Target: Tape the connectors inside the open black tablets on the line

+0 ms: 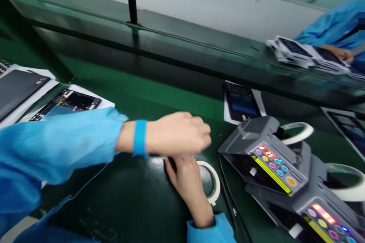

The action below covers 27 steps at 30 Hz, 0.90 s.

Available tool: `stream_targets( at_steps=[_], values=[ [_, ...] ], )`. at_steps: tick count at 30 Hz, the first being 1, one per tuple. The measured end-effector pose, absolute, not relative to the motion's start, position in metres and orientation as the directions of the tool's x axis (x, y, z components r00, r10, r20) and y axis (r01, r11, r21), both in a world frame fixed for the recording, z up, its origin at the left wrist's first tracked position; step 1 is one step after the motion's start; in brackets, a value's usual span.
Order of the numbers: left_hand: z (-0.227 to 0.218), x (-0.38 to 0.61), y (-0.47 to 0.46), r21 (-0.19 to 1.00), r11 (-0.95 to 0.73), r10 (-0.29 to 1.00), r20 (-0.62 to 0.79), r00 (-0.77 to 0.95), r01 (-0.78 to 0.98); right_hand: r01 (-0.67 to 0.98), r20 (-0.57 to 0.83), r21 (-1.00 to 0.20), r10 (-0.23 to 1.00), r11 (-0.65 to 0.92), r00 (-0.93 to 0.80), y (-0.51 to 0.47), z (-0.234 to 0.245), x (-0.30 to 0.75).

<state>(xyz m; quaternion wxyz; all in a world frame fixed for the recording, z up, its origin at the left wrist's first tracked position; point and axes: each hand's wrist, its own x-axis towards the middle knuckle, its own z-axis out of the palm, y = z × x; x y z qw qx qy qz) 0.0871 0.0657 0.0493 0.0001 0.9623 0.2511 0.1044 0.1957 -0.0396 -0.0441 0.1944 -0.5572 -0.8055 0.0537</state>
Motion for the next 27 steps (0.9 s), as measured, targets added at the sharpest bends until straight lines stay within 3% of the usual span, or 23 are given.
stream_targets(
  at_steps=[2, 7, 16, 22, 27],
  values=[
    [0.041, 0.111, 0.097, 0.018, -0.902, 0.429, 0.151, 0.891, 0.431, 0.861, 0.234, -0.282, 0.901, 0.424, -0.366, -0.038, -0.038, 0.192],
    [-0.001, 0.186, 0.150, -0.014, -0.885, 0.464, 0.080, 0.882, 0.466, 0.865, 0.216, -0.233, 0.891, 0.445, -0.400, -0.036, -0.026, 0.187],
    [-0.024, 0.294, 0.188, 0.035, -0.890, 0.454, -0.022, 0.891, 0.454, 0.838, 0.345, -0.360, 0.893, 0.409, -0.288, -0.029, -0.029, 0.192],
    [-0.021, 0.289, 0.207, 0.054, -0.895, 0.439, -0.056, 0.897, 0.442, 0.857, 0.325, -0.323, 0.898, 0.401, -0.297, -0.030, -0.025, 0.191],
    [0.007, 0.230, 0.226, -0.041, -0.892, 0.451, -0.061, 0.890, 0.449, 0.889, 0.258, -0.252, 0.912, 0.382, -0.319, -0.033, -0.024, 0.187]
  ],
)
